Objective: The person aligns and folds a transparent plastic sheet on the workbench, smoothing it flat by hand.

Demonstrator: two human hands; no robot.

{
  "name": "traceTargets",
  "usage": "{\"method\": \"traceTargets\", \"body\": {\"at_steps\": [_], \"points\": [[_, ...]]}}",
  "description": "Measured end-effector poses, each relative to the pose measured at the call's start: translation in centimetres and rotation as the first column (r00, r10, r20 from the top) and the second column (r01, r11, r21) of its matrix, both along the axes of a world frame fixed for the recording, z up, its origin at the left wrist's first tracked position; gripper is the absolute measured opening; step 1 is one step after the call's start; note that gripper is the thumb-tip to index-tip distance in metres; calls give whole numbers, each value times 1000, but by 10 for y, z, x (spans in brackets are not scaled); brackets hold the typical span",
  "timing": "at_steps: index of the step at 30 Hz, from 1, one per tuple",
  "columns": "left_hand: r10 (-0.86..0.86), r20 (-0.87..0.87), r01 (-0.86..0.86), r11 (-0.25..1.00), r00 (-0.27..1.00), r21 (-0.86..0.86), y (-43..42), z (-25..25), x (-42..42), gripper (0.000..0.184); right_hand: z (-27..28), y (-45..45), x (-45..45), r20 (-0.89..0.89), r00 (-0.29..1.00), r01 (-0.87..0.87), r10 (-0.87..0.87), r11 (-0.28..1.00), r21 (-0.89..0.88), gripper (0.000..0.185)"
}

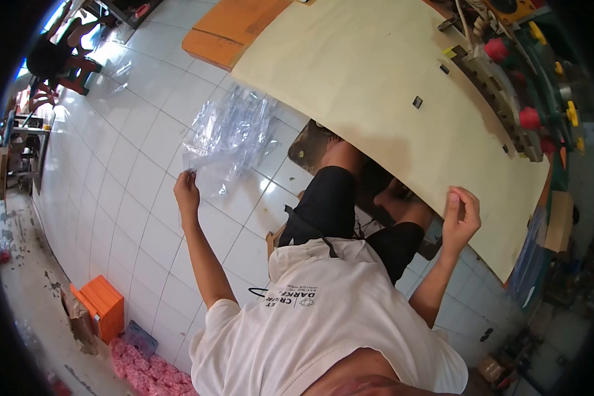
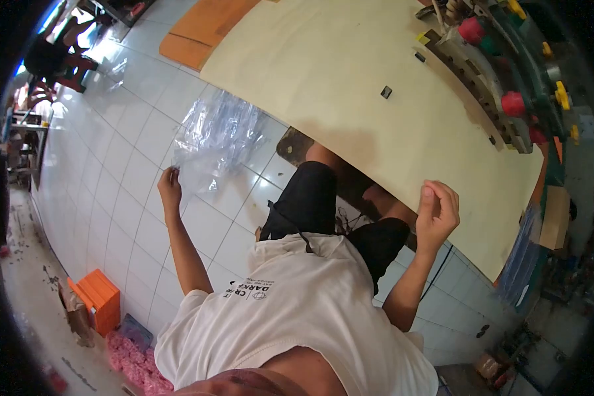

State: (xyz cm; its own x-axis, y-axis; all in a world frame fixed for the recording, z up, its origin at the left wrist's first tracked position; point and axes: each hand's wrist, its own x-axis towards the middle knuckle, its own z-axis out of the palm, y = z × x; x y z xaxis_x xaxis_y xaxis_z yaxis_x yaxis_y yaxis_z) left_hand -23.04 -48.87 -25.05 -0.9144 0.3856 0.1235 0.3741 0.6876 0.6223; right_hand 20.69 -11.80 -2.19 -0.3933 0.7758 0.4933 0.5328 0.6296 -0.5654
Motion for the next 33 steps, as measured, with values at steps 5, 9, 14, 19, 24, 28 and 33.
{"method": "traceTargets", "body": {"at_steps": [5, 9, 14, 19, 24, 28, 33], "points": [[-75, 147, 62, 994, 986, 87, 20, -14, -43, 13, 1, -1, -3, 1, 1000, 20, -20, 1000, 5, 10], [-181, 213, 180, 983, 960, 26, 34, -59, -117, 19, 1, -1, -4, 6, 999, 33, -33, 999, 11, 9], [55, -77, -63, 991, 996, -119, 66, -118, -207, 46, 1, -2, -5, 11, 999, 49, -49, 999, -5, 9], [147, 90, -146, 989, 985, -15, 98, -115, -185, 54, -4, 2, -3, 28, 999, 26, -27, 999, 30, 8], [-160, 682, 48, 983, 714, 180, 52, -223, -67, 44, -3, 3, -6, 27, 999, 36, -37, 997, 65, 8], [104, 974, 71, 990, 199, -120, -44, -304, 72, 36, -2, 2, -9, 2, 998, 62, -62, 997, 56, 6], [294, 955, -106, 950, -27, -295, -75, -215, 159, 49, 0, 2, -10, -12, 999, 47, -47, 998, 40, 6]]}}
